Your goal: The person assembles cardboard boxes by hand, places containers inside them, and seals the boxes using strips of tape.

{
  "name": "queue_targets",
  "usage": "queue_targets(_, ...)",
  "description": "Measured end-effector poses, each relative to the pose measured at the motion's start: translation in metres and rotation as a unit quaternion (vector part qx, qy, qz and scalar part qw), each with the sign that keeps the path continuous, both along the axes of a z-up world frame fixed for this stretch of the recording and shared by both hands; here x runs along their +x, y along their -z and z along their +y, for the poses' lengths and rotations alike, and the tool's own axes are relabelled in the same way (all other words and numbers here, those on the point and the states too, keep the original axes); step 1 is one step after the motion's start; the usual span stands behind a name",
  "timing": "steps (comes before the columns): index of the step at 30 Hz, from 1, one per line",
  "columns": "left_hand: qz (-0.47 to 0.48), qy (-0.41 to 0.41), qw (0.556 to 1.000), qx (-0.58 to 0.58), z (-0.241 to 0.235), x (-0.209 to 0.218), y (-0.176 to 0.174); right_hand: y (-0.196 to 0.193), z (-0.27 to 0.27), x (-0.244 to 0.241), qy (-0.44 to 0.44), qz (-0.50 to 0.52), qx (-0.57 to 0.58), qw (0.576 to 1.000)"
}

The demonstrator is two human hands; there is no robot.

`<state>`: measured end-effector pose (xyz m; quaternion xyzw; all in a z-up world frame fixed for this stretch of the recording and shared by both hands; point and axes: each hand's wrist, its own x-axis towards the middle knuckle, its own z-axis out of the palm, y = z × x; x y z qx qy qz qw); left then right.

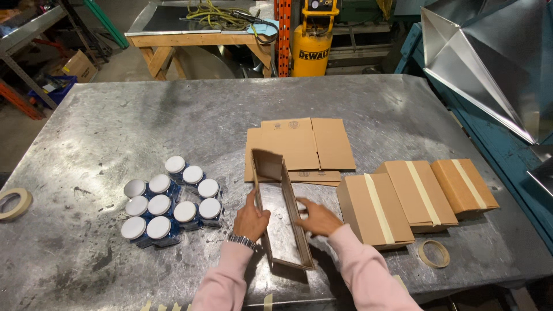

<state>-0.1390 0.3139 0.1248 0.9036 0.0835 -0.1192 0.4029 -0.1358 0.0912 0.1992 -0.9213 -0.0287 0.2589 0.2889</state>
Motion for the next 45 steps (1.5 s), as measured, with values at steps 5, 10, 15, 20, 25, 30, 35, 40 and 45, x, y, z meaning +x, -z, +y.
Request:
queue_targets(5,0.022,0.008,0.996,-0.090,-0.034,-0.060,-0.070,-0.002,-0.019,0.012,-0.076,-0.026,-0.182,0.980)
queue_targets(10,0.006,-0.009,0.999,0.032,-0.017,-0.057,0.002,0.025,-0.024,0.026,-0.119,-0.138,-0.218,0.959)
queue_targets(15,-0.037,-0.074,0.986,0.147,0.046,-0.047,0.022,0.076,-0.044,0.047,-0.150,-0.218,-0.198,0.944)
queue_targets(20,-0.027,-0.059,0.995,0.081,0.091,-0.017,0.046,0.058,-0.034,0.032,-0.108,-0.371,-0.223,0.895)
queue_targets(25,-0.074,-0.142,0.987,0.023,0.098,-0.005,0.062,0.067,-0.067,-0.004,0.195,-0.288,-0.051,0.936)
queue_targets(30,-0.082,-0.239,0.967,-0.039,0.097,0.006,0.057,0.148,-0.131,-0.021,0.307,-0.079,0.132,0.939)
queue_targets(35,-0.053,-0.229,0.967,-0.095,0.089,0.010,0.049,0.139,-0.131,-0.042,0.322,-0.081,0.268,0.904)
queue_targets(40,-0.054,-0.200,0.967,-0.147,0.104,0.006,0.058,0.147,-0.136,-0.033,0.354,-0.090,0.255,0.896)
queue_targets(45,-0.066,-0.231,0.957,-0.160,0.129,0.004,0.090,0.135,-0.124,-0.037,0.393,-0.097,0.305,0.862)
